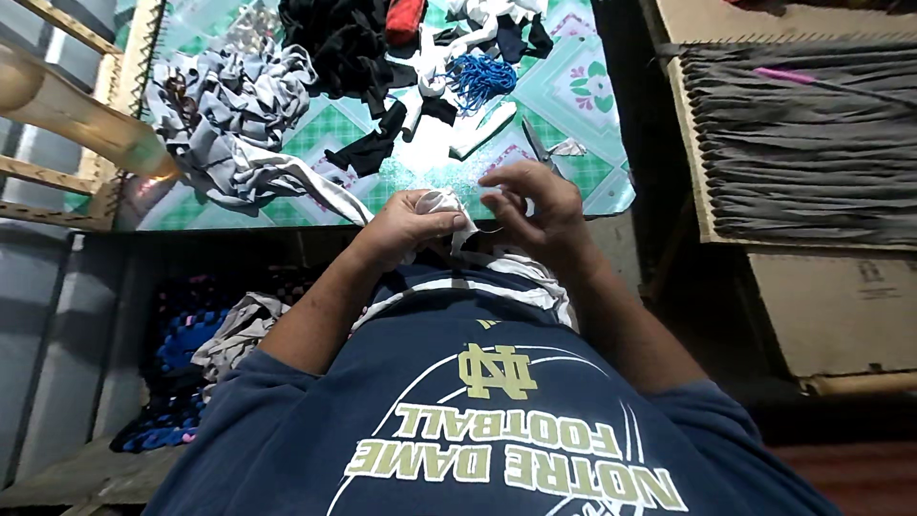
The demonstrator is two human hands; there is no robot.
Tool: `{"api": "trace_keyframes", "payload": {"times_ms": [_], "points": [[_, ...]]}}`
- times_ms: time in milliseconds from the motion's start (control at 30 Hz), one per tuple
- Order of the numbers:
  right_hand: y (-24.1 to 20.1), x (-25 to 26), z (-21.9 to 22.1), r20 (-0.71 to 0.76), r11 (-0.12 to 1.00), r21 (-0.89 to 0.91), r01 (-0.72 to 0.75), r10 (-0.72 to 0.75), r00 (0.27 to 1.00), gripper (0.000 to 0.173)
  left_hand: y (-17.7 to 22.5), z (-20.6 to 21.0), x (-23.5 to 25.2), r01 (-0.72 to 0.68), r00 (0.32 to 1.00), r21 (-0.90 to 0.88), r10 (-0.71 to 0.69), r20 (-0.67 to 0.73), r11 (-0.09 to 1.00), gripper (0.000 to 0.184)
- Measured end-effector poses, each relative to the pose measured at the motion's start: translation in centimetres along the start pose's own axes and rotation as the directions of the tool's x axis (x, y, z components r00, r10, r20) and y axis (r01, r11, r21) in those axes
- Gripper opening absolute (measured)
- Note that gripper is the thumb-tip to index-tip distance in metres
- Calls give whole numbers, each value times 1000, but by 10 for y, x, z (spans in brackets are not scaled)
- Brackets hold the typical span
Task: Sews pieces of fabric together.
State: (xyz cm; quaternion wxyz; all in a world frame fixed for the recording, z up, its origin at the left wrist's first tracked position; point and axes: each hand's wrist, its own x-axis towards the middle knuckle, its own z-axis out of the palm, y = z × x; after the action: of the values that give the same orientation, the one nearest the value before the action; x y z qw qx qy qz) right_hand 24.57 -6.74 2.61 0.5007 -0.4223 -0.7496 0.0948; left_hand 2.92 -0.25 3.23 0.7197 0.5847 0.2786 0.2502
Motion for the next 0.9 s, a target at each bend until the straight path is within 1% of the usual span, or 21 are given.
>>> {"api": "trace_keyframes", "payload": {"times_ms": [167,267,400,467,567,600,633,667,733,800,867,900], "points": [[-10,1,-23,-57,961,210,-178,194,979,28,1,0,-1,35,989,-22,-38,-145,999,9],[-15,-5,-31,-64,904,391,-174,215,975,25,-2,-2,2,22,979,-70,-35,-202,997,7],[-33,-17,-37,1,791,582,-187,229,973,25,-6,-5,2,8,975,-90,-28,-221,996,9],[-44,-21,-41,43,735,641,-221,253,967,22,-7,-6,2,5,974,-96,-27,-224,995,9],[-51,-26,-47,155,602,740,-299,279,948,19,-8,-8,1,-3,975,-85,-16,-222,996,8],[-50,-28,-48,188,578,751,-320,279,942,18,-8,-8,1,-7,976,-91,-13,-219,996,8],[-49,-29,-47,202,587,738,-332,278,939,17,-7,-7,0,-9,976,-100,-13,-217,995,8],[-47,-30,-45,194,642,691,-334,280,940,15,-5,-5,0,-9,977,-111,-15,-211,994,9],[-42,-31,-35,132,817,500,-289,258,957,14,-1,1,-1,0,983,-134,-24,-180,991,10],[-32,-31,-19,64,928,324,-183,172,983,20,2,6,-1,1,989,-146,-23,-143,989,8],[-22,-30,-8,35,970,212,-119,114,993,22,2,10,0,-17,994,-139,1,-108,990,8],[-20,-29,-4,26,974,197,-116,113,993,21,2,12,0,-28,995,-124,15,-101,992,9]]}}
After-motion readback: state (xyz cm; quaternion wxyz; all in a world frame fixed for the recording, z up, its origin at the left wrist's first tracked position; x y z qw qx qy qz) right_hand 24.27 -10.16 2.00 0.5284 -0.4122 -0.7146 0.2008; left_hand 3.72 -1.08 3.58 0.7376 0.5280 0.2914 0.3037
